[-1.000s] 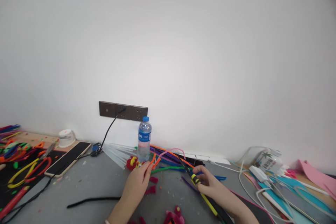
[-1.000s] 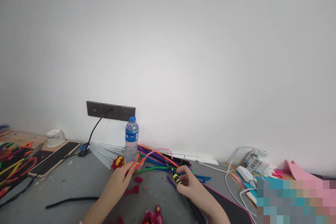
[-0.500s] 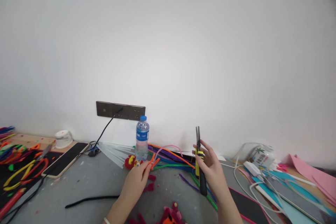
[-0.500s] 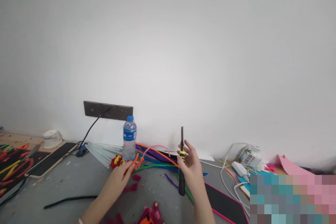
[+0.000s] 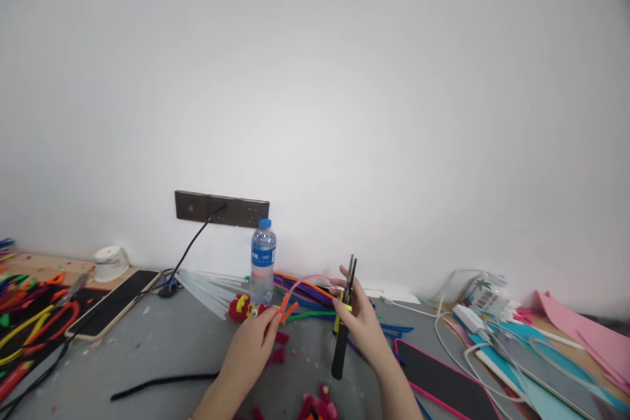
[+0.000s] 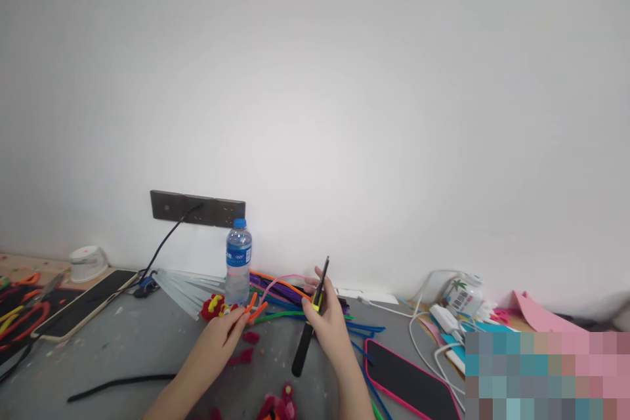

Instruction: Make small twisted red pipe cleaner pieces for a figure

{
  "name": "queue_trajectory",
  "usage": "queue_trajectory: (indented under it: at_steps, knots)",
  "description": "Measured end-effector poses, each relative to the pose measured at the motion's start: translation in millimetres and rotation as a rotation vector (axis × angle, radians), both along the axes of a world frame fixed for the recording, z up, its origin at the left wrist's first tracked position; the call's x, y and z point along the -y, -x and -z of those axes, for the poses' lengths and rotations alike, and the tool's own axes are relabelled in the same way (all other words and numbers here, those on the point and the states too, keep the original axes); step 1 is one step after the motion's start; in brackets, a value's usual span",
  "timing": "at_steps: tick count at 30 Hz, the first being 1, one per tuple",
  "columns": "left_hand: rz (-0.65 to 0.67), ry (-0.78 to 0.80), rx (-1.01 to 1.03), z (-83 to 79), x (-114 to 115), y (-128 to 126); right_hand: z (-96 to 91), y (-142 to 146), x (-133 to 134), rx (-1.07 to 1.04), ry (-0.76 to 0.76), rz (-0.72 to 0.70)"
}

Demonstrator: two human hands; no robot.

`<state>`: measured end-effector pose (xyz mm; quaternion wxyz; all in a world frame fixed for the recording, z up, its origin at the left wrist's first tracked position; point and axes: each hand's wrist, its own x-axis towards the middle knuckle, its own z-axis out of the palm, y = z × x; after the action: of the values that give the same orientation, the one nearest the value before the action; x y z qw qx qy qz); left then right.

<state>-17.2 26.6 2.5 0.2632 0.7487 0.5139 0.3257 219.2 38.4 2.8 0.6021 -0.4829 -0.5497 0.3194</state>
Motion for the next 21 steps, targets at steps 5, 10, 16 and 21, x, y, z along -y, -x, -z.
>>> queue_trajectory:
  at_steps: [5,10,16,21]
  knots:
    - [0.007,-0.006,-0.012,-1.9,0.2,0.1,-2.7,-2.3,11.1,0.155,0.204,-0.131]
    - [-0.002,-0.027,-0.024,-0.7,-0.2,-0.6,-10.6,-0.1,21.2,0.341,0.369,-0.223]
    - [-0.026,-0.043,0.086,0.6,-1.9,0.3,-7.3,21.4,12.3,0.411,0.257,-0.087]
    - [-0.045,-0.014,0.125,-2.6,-3.1,4.7,-6.3,34.5,11.7,0.661,0.127,0.038]
